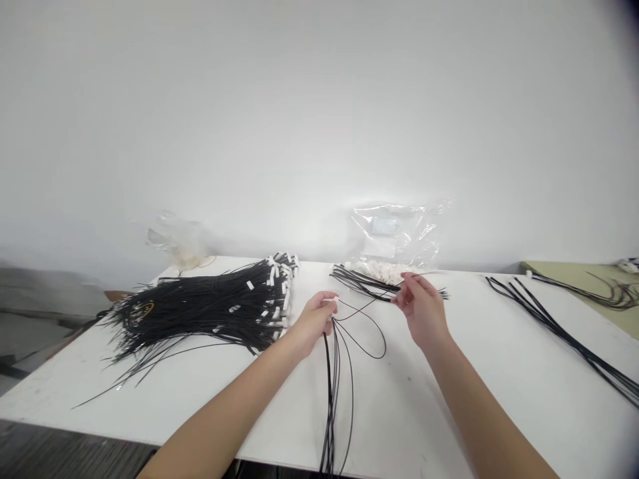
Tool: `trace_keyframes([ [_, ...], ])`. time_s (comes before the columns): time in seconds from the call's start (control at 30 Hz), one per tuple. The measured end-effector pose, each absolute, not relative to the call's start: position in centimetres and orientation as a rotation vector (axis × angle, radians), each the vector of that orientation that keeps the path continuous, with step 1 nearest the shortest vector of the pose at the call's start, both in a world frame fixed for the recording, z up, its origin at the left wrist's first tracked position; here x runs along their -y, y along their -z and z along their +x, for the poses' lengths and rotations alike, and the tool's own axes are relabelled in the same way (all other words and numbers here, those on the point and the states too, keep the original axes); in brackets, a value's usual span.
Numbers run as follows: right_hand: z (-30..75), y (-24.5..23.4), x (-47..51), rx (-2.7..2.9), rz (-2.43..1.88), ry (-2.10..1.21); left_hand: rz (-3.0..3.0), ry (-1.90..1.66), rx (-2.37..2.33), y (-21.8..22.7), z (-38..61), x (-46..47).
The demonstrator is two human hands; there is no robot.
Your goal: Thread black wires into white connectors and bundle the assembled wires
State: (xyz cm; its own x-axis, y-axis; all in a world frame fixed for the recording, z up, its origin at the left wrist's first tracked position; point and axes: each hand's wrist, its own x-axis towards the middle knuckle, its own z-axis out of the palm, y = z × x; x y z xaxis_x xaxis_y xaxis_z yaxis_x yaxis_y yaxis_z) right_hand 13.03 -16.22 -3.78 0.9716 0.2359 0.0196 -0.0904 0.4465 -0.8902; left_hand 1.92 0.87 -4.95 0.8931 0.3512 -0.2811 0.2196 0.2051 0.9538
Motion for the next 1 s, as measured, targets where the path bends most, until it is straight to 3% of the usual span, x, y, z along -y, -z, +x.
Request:
trace_keyframes([
  [0.2, 16.5, 4.5, 19.1, -0.195, -0.867, -0.110, 1.341, -0.048, -0.489, 4.5, 1.7, -0.8],
  [0.47, 17.0, 3.7, 19.6, -0.190, -0.797, -0.017, 1.375, -0.023, -0.447, 4.7, 1.7, -1.2],
  [1.0, 9.7, 3.4, 15.6, 0.898, -1.912, -0.108, 1.324, -0.005, -0.265, 4.4, 1.7, -0.9],
])
